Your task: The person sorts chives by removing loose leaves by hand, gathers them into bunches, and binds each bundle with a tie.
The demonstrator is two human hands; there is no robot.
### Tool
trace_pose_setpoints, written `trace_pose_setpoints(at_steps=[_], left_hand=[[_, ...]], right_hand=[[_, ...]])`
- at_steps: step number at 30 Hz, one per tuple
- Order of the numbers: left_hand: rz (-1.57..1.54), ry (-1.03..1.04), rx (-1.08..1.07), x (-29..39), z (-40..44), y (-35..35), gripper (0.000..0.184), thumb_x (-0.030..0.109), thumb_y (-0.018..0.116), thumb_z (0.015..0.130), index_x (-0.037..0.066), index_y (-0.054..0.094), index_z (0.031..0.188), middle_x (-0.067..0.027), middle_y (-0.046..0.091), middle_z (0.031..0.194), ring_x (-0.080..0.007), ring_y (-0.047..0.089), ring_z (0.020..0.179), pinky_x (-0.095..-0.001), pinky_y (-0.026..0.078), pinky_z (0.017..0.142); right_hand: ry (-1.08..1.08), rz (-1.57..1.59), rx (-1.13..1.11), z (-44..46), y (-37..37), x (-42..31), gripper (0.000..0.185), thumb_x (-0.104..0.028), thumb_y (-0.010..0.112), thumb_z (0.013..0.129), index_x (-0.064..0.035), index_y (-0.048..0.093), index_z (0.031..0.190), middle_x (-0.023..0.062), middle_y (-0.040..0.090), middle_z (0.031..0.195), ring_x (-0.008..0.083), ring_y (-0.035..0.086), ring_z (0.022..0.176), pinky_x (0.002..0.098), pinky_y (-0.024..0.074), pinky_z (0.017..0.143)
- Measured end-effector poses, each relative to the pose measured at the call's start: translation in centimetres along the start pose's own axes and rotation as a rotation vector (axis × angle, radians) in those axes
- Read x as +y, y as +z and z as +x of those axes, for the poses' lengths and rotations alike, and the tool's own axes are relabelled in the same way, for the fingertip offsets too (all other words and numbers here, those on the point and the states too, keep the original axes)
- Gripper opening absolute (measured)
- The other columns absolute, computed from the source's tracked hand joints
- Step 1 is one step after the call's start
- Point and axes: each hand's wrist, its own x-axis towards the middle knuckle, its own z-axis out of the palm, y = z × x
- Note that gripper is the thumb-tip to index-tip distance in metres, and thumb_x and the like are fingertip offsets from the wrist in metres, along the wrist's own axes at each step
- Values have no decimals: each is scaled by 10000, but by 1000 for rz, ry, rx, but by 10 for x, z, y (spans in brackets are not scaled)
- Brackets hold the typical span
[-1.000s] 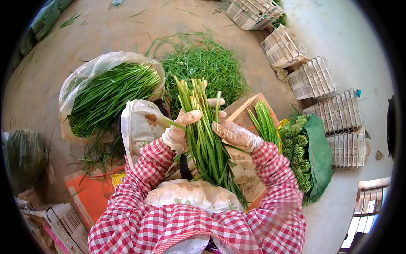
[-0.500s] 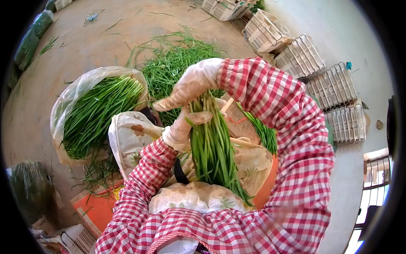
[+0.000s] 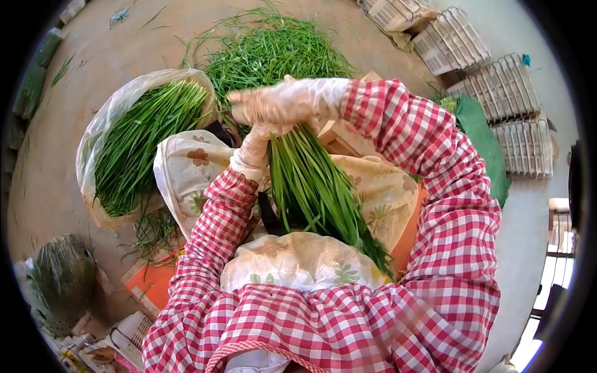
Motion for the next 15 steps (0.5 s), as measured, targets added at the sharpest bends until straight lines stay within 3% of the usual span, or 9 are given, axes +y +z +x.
trace_pose_setpoints(at_steps=[1,3,4,5,7,9,11,13,15], left_hand=[[89,15,-72,7,2,1,576,307,672,754,-11,478,1194,-133,623,971,-236,622,846,-337,530,765],[142,84,51,17,1,21,574,226,663,733,-11,450,1210,-131,628,896,-200,623,784,-290,533,708],[182,61,51,19,1,19,513,229,642,755,-9,481,1180,-114,629,878,-175,619,764,-281,522,693],[192,57,53,19,1,15,513,229,642,755,-9,481,1180,-114,629,878,-175,619,764,-281,522,693],[277,82,123,14,3,5,477,229,614,785,-7,489,1180,-90,628,862,-154,614,764,-268,507,699],[242,149,255,8,8,6,356,147,582,822,1,519,1140,-28,613,887,-114,591,804,-239,475,753],[192,91,231,13,6,17,306,96,575,822,-1,539,1110,-25,611,883,-110,588,791,-238,476,743],[334,203,348,8,12,-8,214,102,583,812,2,579,1002,-55,619,809,-136,595,741,-254,495,704],[358,197,345,29,10,-4,193,148,600,805,18,585,947,-59,613,777,-148,590,733,-269,490,705]], right_hand=[[2,13,5,-5,0,3,735,-657,237,865,-177,204,1422,70,202,1474,241,185,1359,468,122,1114],[-63,875,528,-24,-2,13,669,-601,337,885,-85,428,1302,153,429,1335,235,474,1176,380,466,925],[-156,159,874,-28,-1,36,614,-548,353,909,-61,487,1259,142,593,1120,218,582,1009,369,513,823],[-19,24,821,-49,-7,27,571,-534,413,894,-50,568,1154,101,655,846,199,629,814,344,520,730],[82,503,662,-74,22,-9,516,-541,487,856,-59,636,963,70,615,654,200,617,678,348,500,654],[263,83,509,-77,44,-34,430,-478,560,827,-70,646,931,109,628,841,250,615,790,366,485,717],[208,-120,780,-56,84,-30,339,-427,605,792,-93,647,832,92,603,775,256,605,762,376,466,707],[295,-295,925,-40,102,-37,289,-395,633,758,-111,641,809,77,591,748,248,594,754,378,452,711],[106,-56,1007,-44,101,-33,281,-383,628,772,-104,647,798,90,593,757,244,590,760,366,444,675]])
